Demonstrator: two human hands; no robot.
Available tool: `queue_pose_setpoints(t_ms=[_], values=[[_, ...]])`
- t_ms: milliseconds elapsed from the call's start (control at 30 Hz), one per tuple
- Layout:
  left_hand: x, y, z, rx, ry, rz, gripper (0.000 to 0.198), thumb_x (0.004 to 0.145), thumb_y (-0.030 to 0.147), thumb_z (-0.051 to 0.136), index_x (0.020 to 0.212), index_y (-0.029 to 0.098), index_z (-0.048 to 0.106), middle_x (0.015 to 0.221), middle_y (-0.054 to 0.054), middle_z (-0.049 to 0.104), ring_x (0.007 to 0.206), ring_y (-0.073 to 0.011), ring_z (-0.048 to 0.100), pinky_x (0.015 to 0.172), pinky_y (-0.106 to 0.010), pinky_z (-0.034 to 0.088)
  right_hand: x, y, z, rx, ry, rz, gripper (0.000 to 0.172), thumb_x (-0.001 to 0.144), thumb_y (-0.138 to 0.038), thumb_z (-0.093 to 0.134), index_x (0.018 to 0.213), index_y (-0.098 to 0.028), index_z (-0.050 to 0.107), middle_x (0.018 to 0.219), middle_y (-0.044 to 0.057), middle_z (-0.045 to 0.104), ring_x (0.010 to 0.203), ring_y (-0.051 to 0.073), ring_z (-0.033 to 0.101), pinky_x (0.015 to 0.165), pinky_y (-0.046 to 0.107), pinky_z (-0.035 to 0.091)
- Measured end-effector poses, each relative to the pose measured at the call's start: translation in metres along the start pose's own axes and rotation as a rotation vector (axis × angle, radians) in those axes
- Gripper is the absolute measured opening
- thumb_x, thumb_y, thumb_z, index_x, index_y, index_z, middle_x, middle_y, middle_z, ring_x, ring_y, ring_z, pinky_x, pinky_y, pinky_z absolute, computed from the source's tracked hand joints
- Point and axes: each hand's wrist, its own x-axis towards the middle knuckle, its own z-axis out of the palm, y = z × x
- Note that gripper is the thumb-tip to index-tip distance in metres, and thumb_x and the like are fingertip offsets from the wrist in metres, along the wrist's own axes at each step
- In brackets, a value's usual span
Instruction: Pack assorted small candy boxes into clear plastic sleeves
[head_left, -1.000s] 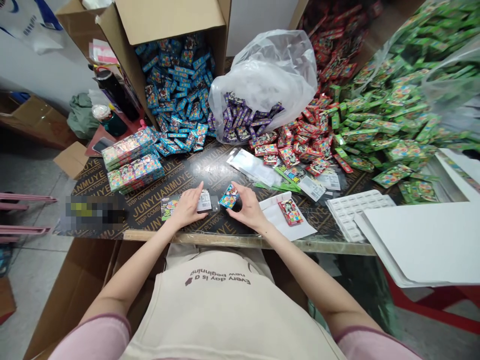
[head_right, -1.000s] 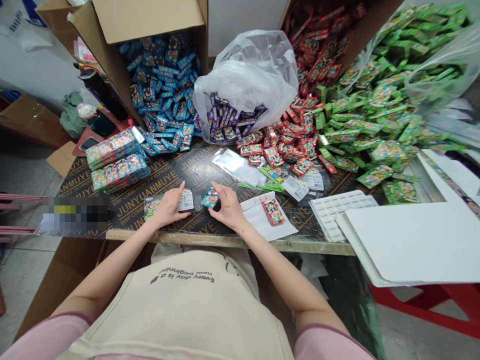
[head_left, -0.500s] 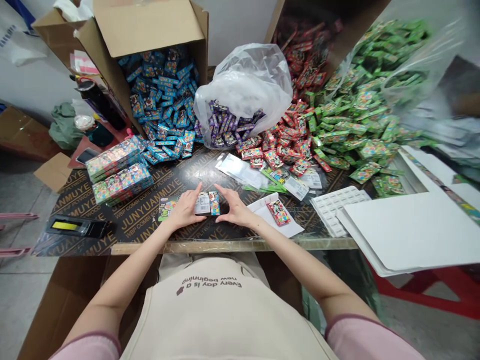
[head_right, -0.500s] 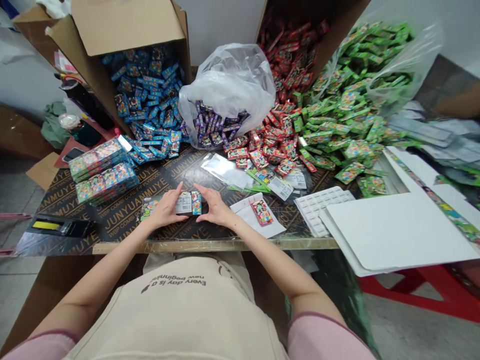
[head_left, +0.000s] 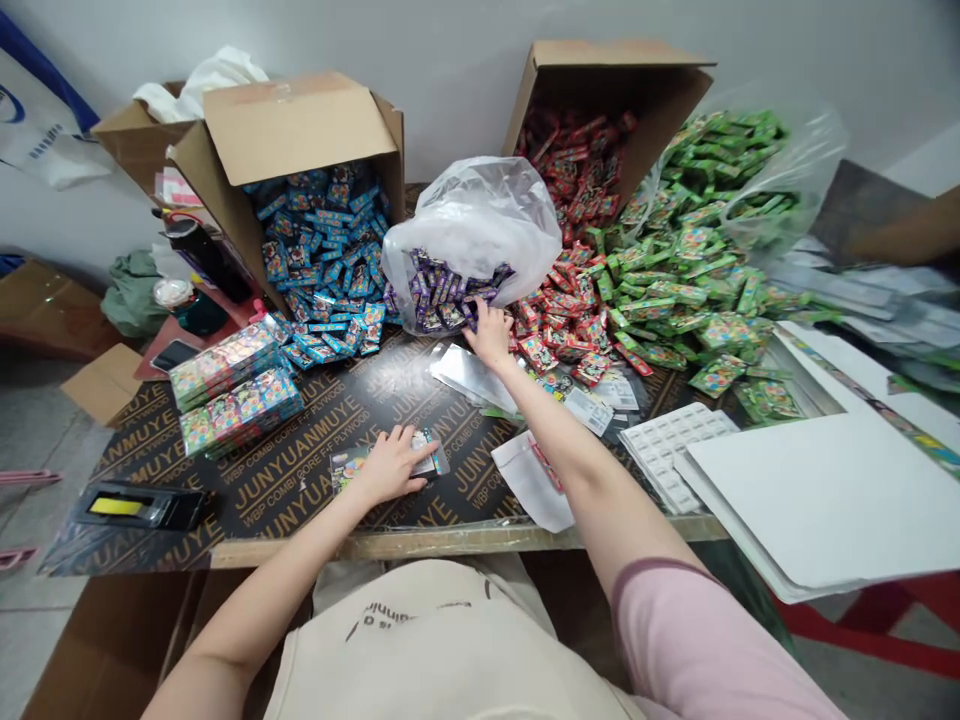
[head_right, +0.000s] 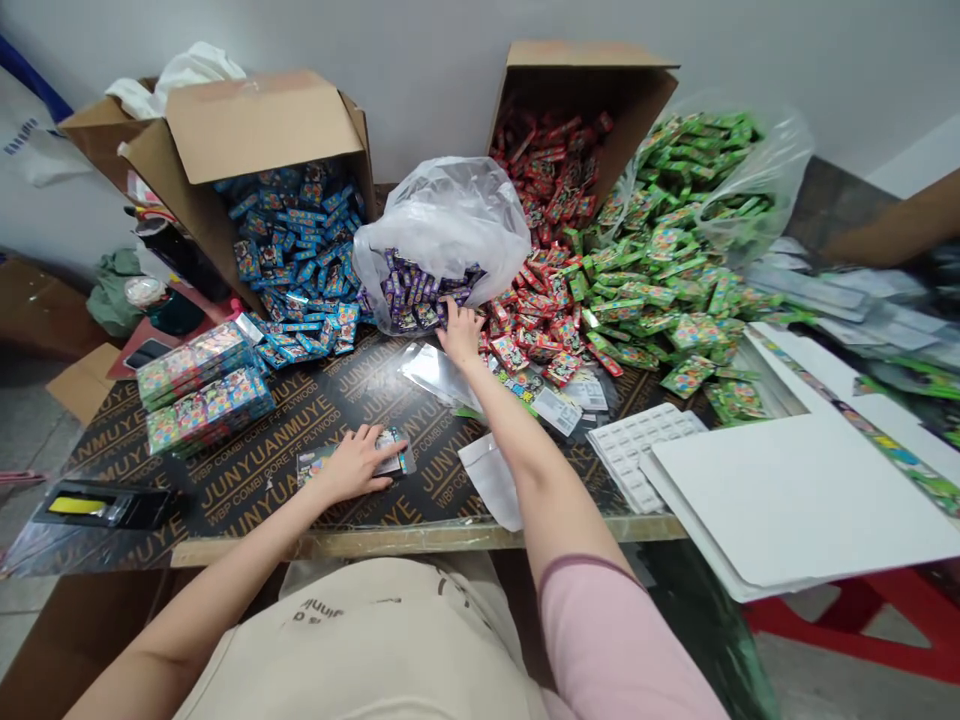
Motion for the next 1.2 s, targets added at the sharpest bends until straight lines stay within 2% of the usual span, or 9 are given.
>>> queue_pose_setpoints(t_ms=[67, 167, 233, 367, 467, 533, 700, 900, 1200], values=[[0.004, 0.002, -0.004, 0.034, -0.042, 0.008, 0.066, 0.071, 0.041, 0.074, 0.132, 0.03, 0.05, 0.123, -0.017, 0.05, 0.109, -0.0351, 0.047, 0.084, -0.048, 0.046, 0.011, 0.004, -0.002, 0.048, 0.022, -0.019, 0.049, 0.084, -0.02, 0.048, 0.131, -0.006, 0.049, 0.102, 0.02, 0.063, 0.1, 0.032, 0.053, 0.092, 0.049, 0.034], [0.008, 0.002, -0.009, 0.046, -0.079, 0.037, 0.061, 0.069, 0.042, 0.076, 0.124, 0.026, 0.054, 0.116, -0.016, 0.052, 0.108, -0.0339, 0.049, 0.083, -0.047, 0.047, -0.005, 0.003, -0.009, 0.266, 0.108, -0.001, 0.043, 0.086, -0.019, 0.04, 0.127, -0.013, 0.053, 0.111, 0.016, 0.063, 0.101, 0.028, 0.055, 0.091, 0.043, 0.039], [0.008, 0.0, -0.01, 0.034, -0.088, 0.055, 0.057, 0.069, 0.041, 0.075, 0.12, 0.025, 0.057, 0.112, -0.015, 0.053, 0.106, -0.033, 0.049, 0.083, -0.045, 0.047, -0.031, 0.0, -0.009, 0.465, -0.016, 0.012, 0.04, 0.087, -0.024, 0.041, 0.123, -0.016, 0.057, 0.109, 0.012, 0.066, 0.094, 0.024, 0.058, 0.085, 0.038, 0.044], [0.002, -0.006, -0.008, -0.061, -0.064, 0.045, 0.064, 0.066, 0.039, 0.076, 0.125, 0.023, 0.054, 0.113, -0.014, 0.053, 0.106, -0.033, 0.05, 0.084, -0.046, 0.046, -0.096, -0.01, -0.006, 0.606, -0.466, 0.052, 0.03, 0.082, -0.027, 0.052, 0.105, -0.015, 0.068, 0.085, 0.006, 0.07, 0.077, 0.02, 0.061, 0.079, 0.035, 0.048], [-0.008, -0.01, -0.006, -0.247, 0.086, -0.023, 0.083, 0.065, 0.032, 0.075, 0.139, 0.02, 0.039, 0.12, -0.015, 0.053, 0.109, -0.031, 0.05, 0.091, -0.046, 0.045, -0.137, -0.026, -0.012, 0.614, -0.368, 0.059, 0.025, 0.08, -0.029, 0.06, 0.099, -0.017, 0.071, 0.097, 0.009, 0.07, 0.093, 0.024, 0.061, 0.09, 0.04, 0.045], [-0.016, -0.01, -0.004, -0.374, 0.231, -0.058, 0.091, 0.067, 0.03, 0.074, 0.145, 0.019, 0.028, 0.127, -0.014, 0.051, 0.113, -0.0297, 0.048, 0.096, -0.045, 0.044, -0.16, -0.041, -0.018, 0.763, -0.357, 0.157, 0.028, 0.081, -0.037, 0.063, 0.099, -0.019, 0.072, 0.097, 0.009, 0.07, 0.092, 0.024, 0.062, 0.087, 0.039, 0.047], [-0.026, 0.004, 0.001, -0.448, 0.409, -0.017, 0.089, 0.075, 0.029, 0.068, 0.148, 0.024, 0.017, 0.137, -0.014, 0.046, 0.124, -0.0299, 0.044, 0.104, -0.05, 0.039, -0.207, -0.081, -0.023, 1.489, -0.734, 0.684, 0.04, 0.065, -0.051, 0.078, 0.086, -0.018, 0.072, 0.073, 0.002, 0.07, 0.065, 0.016, 0.062, 0.067, 0.031, 0.049], [-0.03, 0.015, 0.004, -0.444, 0.378, 0.021, 0.088, 0.079, 0.027, 0.066, 0.15, 0.024, 0.013, 0.14, -0.015, 0.043, 0.127, -0.0313, 0.042, 0.104, -0.054, 0.039, -0.223, -0.09, -0.018, 1.726, -0.646, 1.077, 0.027, 0.052, -0.025, 0.086, 0.072, -0.017, 0.069, 0.068, -0.001, 0.07, 0.062, 0.014, 0.061, 0.065, 0.03, 0.048], [-0.039, 0.014, 0.001, -0.44, 0.441, 0.026, 0.093, 0.079, 0.028, 0.067, 0.15, 0.025, 0.008, 0.137, -0.015, 0.045, 0.125, -0.0308, 0.043, 0.103, -0.052, 0.041, -0.226, -0.099, -0.021, 1.734, -0.561, 1.113, 0.03, 0.05, -0.026, 0.088, 0.062, -0.018, 0.062, 0.057, -0.004, 0.064, 0.052, 0.01, 0.054, 0.054, 0.025, 0.043]])
